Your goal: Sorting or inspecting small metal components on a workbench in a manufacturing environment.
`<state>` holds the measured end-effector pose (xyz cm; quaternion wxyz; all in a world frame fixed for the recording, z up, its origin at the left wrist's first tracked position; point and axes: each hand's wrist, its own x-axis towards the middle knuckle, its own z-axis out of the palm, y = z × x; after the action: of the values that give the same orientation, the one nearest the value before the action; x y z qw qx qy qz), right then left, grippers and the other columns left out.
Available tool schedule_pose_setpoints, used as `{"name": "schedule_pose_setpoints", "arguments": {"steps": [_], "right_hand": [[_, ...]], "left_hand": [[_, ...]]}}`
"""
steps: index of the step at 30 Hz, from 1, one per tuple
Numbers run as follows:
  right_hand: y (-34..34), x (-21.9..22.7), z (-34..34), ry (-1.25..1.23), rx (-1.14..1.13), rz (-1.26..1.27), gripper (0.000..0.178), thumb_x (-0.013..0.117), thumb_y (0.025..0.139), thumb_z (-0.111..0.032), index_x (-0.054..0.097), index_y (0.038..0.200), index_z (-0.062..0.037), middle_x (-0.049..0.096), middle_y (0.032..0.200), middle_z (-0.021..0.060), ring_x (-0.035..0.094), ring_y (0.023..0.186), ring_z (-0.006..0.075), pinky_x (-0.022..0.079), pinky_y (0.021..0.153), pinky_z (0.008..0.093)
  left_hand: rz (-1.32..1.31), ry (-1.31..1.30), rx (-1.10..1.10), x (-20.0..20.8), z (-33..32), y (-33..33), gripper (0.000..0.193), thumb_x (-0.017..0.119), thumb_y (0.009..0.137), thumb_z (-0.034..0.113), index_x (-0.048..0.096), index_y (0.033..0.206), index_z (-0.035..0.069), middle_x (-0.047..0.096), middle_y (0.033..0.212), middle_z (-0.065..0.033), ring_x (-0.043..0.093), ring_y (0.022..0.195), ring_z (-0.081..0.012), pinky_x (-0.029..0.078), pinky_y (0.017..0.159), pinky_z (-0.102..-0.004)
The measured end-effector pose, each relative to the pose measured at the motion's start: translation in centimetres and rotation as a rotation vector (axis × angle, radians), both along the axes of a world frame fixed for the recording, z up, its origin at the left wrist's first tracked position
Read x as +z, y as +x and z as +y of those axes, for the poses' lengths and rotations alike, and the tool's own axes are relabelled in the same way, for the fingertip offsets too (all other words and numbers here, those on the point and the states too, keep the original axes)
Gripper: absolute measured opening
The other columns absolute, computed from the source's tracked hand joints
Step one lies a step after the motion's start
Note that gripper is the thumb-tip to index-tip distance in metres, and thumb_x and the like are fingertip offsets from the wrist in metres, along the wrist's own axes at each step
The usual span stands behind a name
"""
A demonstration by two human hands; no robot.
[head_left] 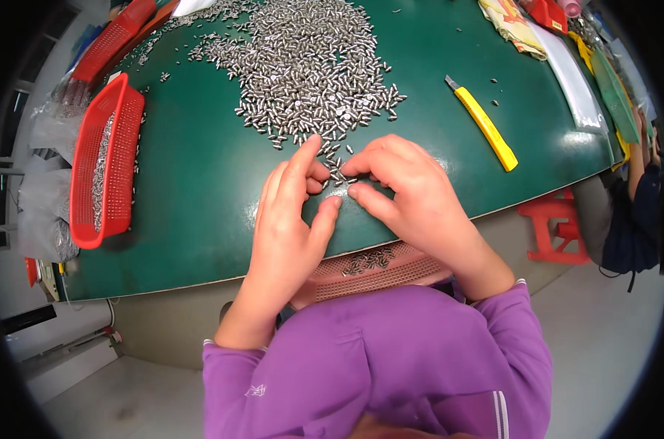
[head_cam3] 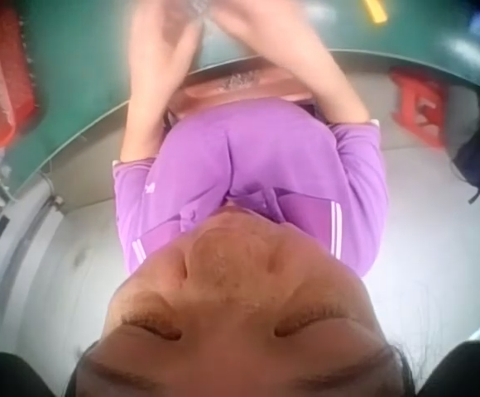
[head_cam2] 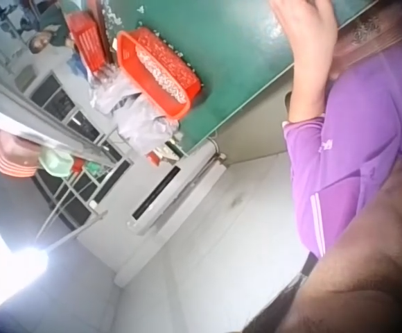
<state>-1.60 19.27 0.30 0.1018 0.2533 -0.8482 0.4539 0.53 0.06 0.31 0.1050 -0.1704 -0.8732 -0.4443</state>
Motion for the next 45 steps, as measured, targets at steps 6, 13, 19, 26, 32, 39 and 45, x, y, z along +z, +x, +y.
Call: {"name": "schedule_pose_setpoints", "arguments": {"steps": [6,13,19,26,32,39,45], "right_hand": [[0.1,0.0,-0.1,0.023,0.007,0.084,0.019,0.073,0.082,-0.004,0.066,0.099,-0.0042,0.062,0.095,0.0105,0.062,0.091,0.0328,0.051,0.085,0.0439],[0.2,-0.3,-0.4,0.012,-0.002,0.125,0.014,0.07,0.084,-0.003,0.065,0.098,-0.0025,0.061,0.093,0.0117,0.062,0.09,0.0327,0.05,0.084,0.0441],[0.0,-0.2,-0.3,-0.001,0.018,0.131,0.015,0.069,0.084,-0.003,0.065,0.098,-0.0021,0.061,0.092,0.0121,0.062,0.089,0.0327,0.05,0.083,0.0439],[-0.1,-0.2,0.2,-0.003,0.048,0.135,0.014,0.069,0.083,-0.003,0.065,0.096,-0.0032,0.062,0.092,0.0121,0.062,0.089,0.0332,0.05,0.081,0.0442],[-0.5,0.0,0.6,0.007,0.096,0.071,0.015,0.068,0.083,-0.001,0.066,0.097,-0.0049,0.063,0.093,0.012,0.062,0.09,0.0336,0.051,0.079,0.0439],[-0.5,1.0,0.6,0.059,0.173,0.08,0.028,0.066,0.086,-0.004,0.07,0.113,-0.0073,0.061,0.093,0.0096,0.06,0.088,0.0307,0.052,0.078,0.0419],[-0.8,1.7,0.8,0.156,0.211,0.089,0.024,0.067,0.085,-0.005,0.069,0.11,-0.0068,0.058,0.092,0.0089,0.059,0.089,0.029,0.051,0.077,0.0404]], "left_hand": [[0.024,0.009,-0.037,-0.2,-0.1,-0.1,0.069,0.07,0.082,-0.009,0.05,0.147,0.004,0.064,0.101,-0.0094,0.06,0.093,-0.0238,0.052,0.086,-0.0371],[0.018,0.019,-0.023,-0.3,-0.1,0.0,0.071,0.072,0.079,-0.011,0.054,0.146,0.006,0.067,0.103,-0.0033,0.06,0.093,-0.0136,0.05,0.085,-0.0284],[-0.01,-0.017,-0.049,0.4,0.1,-0.1,0.07,0.069,0.081,-0.011,0.051,0.147,0.006,0.067,0.107,-0.009,0.061,0.094,-0.0232,0.052,0.087,-0.0358],[-0.006,-0.016,-0.058,0.2,-0.1,0.0,0.069,0.068,0.081,-0.011,0.052,0.146,0.007,0.066,0.103,-0.0086,0.061,0.094,-0.0235,0.052,0.087,-0.0362],[-0.005,-0.02,-0.053,0.4,0.1,-0.1,0.069,0.068,0.081,-0.011,0.053,0.146,0.007,0.066,0.103,-0.008,0.061,0.094,-0.0233,0.052,0.087,-0.0358],[0.016,-0.046,-0.045,0.2,0.0,-0.1,0.066,0.068,0.081,-0.012,0.057,0.144,0.007,0.067,0.114,-0.0053,0.061,0.096,-0.0142,0.051,0.085,-0.0286],[0.02,-0.061,-0.048,0.5,0.2,-0.2,0.063,0.067,0.08,-0.011,0.058,0.14,0.006,0.066,0.101,-0.0087,0.062,0.095,-0.0243,0.053,0.084,-0.0356]]}}
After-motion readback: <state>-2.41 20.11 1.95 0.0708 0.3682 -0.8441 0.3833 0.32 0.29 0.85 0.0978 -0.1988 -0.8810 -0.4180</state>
